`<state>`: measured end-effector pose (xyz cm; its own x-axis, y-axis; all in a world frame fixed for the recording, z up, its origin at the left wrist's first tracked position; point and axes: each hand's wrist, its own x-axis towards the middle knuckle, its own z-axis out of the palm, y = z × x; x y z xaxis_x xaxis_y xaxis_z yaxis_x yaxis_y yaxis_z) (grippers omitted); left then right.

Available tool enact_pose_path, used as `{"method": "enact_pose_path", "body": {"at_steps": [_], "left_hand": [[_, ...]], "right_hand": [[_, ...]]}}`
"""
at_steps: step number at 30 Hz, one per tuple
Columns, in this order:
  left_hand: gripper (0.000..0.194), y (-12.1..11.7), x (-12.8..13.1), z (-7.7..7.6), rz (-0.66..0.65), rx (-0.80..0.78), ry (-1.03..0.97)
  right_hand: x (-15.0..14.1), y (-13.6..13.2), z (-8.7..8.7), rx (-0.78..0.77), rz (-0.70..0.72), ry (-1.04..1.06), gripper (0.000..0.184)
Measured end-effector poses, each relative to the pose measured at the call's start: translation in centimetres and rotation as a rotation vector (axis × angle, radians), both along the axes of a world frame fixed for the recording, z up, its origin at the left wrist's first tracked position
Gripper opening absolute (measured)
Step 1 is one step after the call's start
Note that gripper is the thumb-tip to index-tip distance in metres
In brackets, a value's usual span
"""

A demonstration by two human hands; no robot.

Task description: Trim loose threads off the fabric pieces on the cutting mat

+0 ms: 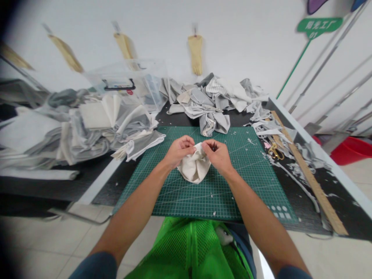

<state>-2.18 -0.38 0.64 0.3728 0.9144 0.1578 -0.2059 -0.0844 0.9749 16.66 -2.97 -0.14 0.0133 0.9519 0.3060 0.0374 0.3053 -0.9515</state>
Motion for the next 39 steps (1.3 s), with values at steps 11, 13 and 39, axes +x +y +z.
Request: {"method": "enact_pose_path", "body": {"at_steps": [11, 13, 39], "left_hand": [[0.029, -0.1, 0.2, 0.2, 0.075, -0.097, 0.077], [0.028, -0.1, 0.3, 0.1, 0.081, -0.111, 0.069], [0.031, 0.0, 1.0, -0.1, 0.174, -0.128, -0.078]], "right_hand": [[-0.4, -0.1, 0.2, -0.04, -0.042, -0.019, 0.029], [-0.4, -0.1, 0.2, -0.042, -0.054, -0.033, 0.03], [0.8, -0.3, 0.4, 0.046, -0.138, -0.578, 0.054]]}}
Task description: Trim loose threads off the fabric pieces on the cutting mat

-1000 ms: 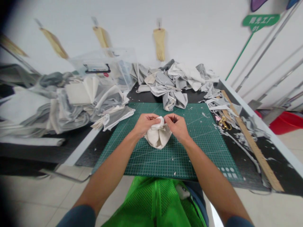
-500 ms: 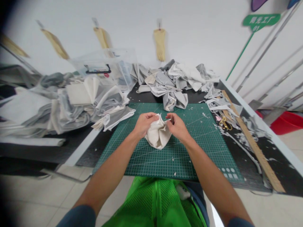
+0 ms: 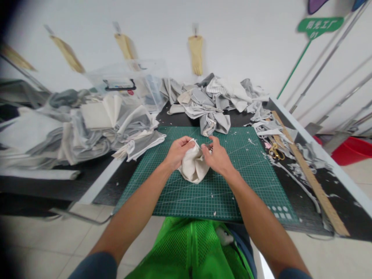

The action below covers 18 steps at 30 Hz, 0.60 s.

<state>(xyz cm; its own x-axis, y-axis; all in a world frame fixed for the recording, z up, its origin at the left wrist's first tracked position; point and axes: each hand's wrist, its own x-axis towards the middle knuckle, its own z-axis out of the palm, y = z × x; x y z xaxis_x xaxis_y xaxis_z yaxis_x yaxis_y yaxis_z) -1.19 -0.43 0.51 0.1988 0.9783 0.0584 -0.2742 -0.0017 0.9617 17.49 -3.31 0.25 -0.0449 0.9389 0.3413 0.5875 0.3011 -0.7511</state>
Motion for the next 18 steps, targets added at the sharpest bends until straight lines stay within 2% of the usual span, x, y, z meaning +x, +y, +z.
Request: {"method": "enact_pose_path", "body": {"at_steps": [4, 8, 13, 18], "left_hand": [[0.031, 0.01, 0.0, -0.03, 0.026, 0.006, 0.012], [0.03, 0.17, -0.08, -0.1, 0.029, -0.018, 0.002], [0.031, 0.23, -0.24, 0.01, 0.014, -0.039, -0.033], [0.028, 0.17, -0.4, 0.27, 0.02, -0.053, -0.078]], "right_hand": [[-0.01, -0.29, 0.31, 0.022, 0.074, 0.044, 0.047], [-0.05, 0.04, -0.09, 0.026, 0.165, 0.012, 0.038], [-0.18, 0.4, -0.38, 0.165, 0.155, 0.006, 0.036], [-0.19, 0.43, -0.28, 0.216, 0.166, 0.002, 0.039]]}}
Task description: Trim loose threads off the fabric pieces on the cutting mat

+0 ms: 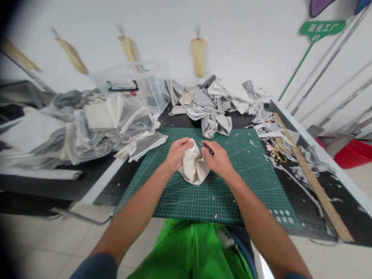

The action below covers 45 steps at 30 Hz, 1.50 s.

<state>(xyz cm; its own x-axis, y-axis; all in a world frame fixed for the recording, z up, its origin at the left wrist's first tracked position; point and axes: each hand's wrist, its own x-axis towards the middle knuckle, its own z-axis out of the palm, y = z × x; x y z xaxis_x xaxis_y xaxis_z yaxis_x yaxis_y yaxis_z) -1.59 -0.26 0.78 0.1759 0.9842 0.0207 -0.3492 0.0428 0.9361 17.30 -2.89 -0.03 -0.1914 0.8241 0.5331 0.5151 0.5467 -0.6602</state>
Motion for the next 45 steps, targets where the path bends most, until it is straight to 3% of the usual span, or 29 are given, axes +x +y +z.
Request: {"method": "enact_pose_path", "body": {"at_steps": [11, 45], "left_hand": [[0.031, -0.21, 0.08, -0.13, -0.087, 0.001, 0.025], [0.032, -0.31, -0.03, -0.18, -0.1, 0.007, 0.073]], "right_hand": [[-0.19, -0.26, 0.01, 0.085, 0.065, -0.049, 0.039], [0.03, 0.03, -0.7, 0.146, 0.052, -0.062, 0.028]]}}
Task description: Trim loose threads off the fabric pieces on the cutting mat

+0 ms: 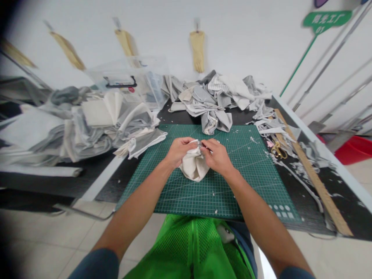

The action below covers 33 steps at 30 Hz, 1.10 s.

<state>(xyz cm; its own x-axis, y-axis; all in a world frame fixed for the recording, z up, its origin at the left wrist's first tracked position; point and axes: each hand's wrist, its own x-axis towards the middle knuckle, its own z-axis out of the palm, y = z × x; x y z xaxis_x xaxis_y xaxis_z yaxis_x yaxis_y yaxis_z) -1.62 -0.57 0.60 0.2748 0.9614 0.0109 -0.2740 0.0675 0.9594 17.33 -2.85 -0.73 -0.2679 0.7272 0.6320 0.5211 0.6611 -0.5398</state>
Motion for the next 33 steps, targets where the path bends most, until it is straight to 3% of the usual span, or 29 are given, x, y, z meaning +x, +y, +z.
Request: {"method": "enact_pose_path", "body": {"at_steps": [17, 25, 33], "left_hand": [[0.031, -0.12, 0.25, -0.11, -0.044, -0.007, -0.057], [0.025, -0.06, 0.44, 0.08, 0.022, -0.039, -0.053], [0.026, -0.09, 0.54, -0.02, 0.054, -0.036, -0.025]], "right_hand": [[-0.34, 0.07, -0.11, -0.102, 0.009, 0.09, 0.027], [-0.51, 0.03, -0.07, -0.122, -0.039, 0.124, 0.027], [-0.59, -0.06, -0.05, -0.22, -0.168, 0.3, 0.034]]}}
